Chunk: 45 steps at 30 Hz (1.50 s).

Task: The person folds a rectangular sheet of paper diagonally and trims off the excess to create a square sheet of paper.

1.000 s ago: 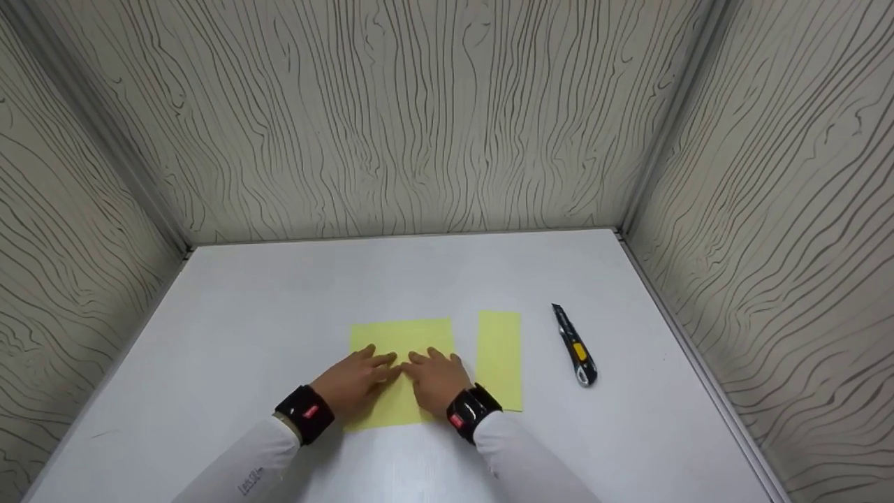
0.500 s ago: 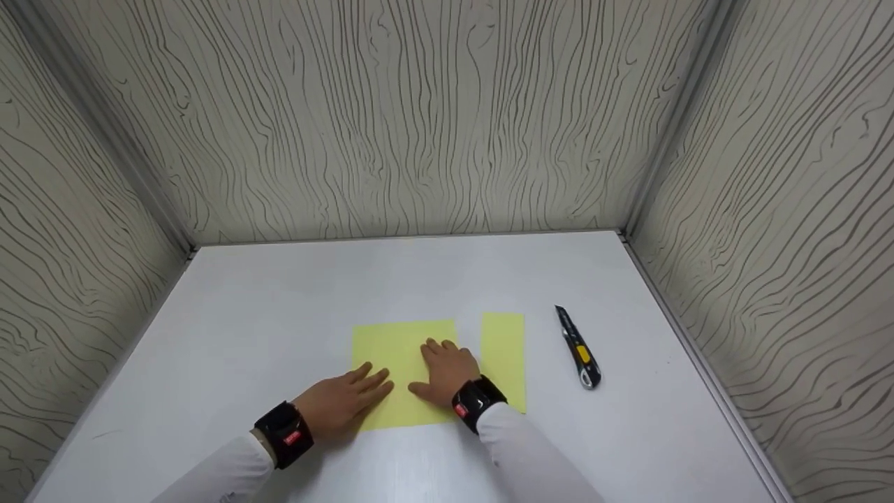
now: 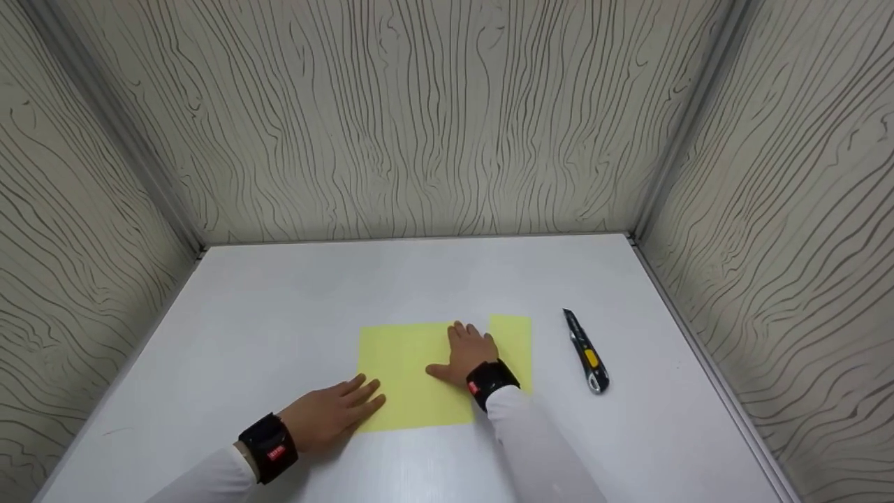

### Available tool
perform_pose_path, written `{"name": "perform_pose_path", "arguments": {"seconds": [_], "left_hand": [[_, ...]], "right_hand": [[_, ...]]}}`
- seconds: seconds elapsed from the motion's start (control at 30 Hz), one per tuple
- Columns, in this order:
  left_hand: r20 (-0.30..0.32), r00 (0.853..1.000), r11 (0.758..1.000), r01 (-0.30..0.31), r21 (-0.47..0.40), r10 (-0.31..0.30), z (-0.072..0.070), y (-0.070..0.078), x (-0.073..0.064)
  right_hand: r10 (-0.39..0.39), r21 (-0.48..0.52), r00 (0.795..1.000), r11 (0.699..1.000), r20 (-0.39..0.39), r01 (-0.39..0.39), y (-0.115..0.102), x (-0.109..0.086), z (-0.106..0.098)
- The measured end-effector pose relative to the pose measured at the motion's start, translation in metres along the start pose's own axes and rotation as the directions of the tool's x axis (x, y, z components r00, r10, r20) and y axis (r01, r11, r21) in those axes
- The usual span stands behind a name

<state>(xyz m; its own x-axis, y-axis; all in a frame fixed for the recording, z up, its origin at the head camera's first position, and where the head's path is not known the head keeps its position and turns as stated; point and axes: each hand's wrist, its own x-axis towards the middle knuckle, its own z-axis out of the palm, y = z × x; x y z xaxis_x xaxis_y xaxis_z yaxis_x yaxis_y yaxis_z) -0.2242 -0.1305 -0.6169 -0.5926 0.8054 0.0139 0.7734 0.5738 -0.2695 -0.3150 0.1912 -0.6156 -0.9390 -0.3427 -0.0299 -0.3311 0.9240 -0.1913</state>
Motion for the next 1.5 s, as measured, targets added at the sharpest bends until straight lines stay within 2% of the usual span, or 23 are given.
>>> {"name": "perform_pose_path", "arguments": {"seconds": [0.13,0.27,0.33,0.43,0.53,0.63,0.73,0.8,0.87,1.13,1.37,1.5], "left_hand": [[-0.023,1.0,1.0,-0.011,-0.004,0.011,0.003,-0.001,-0.003],[0.009,1.0,0.999,-0.019,-0.035,0.019,-0.002,-0.004,0.0],[0.003,1.0,0.997,-0.02,-0.068,0.02,-0.003,-0.006,0.004],[-0.052,0.999,0.989,-0.021,-0.147,0.014,-0.004,-0.007,0.013],[-0.101,0.994,0.98,0.011,-0.199,-0.032,0.0,-0.006,0.024],[-0.055,0.991,0.97,0.106,-0.217,-0.12,0.003,-0.005,0.034],[0.039,0.981,0.95,0.192,-0.248,-0.188,0.0,-0.007,0.039],[0.092,0.974,0.932,0.227,-0.282,-0.209,-0.004,-0.01,0.038],[0.125,0.968,0.916,0.247,-0.317,-0.218,-0.007,-0.015,0.036],[0.152,0.958,0.895,0.28,-0.347,-0.241,-0.002,-0.036,0.028],[0.173,0.955,0.875,0.29,-0.387,-0.24,-0.015,-0.04,0.027],[0.171,0.955,0.874,0.292,-0.389,-0.243,-0.023,-0.038,0.027]], "right_hand": [[0.013,0.0,1.0,1.0,-0.018,-0.013,0.008,0.0,-0.002],[0.004,0.014,1.0,1.0,-0.007,-0.004,0.014,0.0,-0.001],[0.001,0.024,1.0,1.0,0.005,-0.001,0.017,0.0,-0.001],[0.017,0.054,1.0,0.998,0.006,-0.017,0.021,-0.003,-0.006],[0.072,0.084,0.997,0.994,-0.012,-0.071,0.027,-0.009,-0.016],[0.151,0.094,0.987,0.985,-0.056,-0.145,0.034,-0.018,-0.025],[0.208,0.086,0.97,0.976,-0.123,-0.198,0.04,-0.026,-0.028],[0.216,0.087,0.965,0.975,-0.147,-0.205,0.044,-0.03,-0.025],[0.196,0.081,0.969,0.979,-0.152,-0.185,0.047,-0.033,-0.02],[0.075,0.104,0.987,0.993,-0.145,-0.06,0.044,-0.03,-0.011],[0.076,0.159,0.99,0.986,-0.122,-0.056,0.031,-0.023,-0.013],[0.071,0.152,0.99,0.987,-0.119,-0.053,0.028,-0.019,-0.015]]}}
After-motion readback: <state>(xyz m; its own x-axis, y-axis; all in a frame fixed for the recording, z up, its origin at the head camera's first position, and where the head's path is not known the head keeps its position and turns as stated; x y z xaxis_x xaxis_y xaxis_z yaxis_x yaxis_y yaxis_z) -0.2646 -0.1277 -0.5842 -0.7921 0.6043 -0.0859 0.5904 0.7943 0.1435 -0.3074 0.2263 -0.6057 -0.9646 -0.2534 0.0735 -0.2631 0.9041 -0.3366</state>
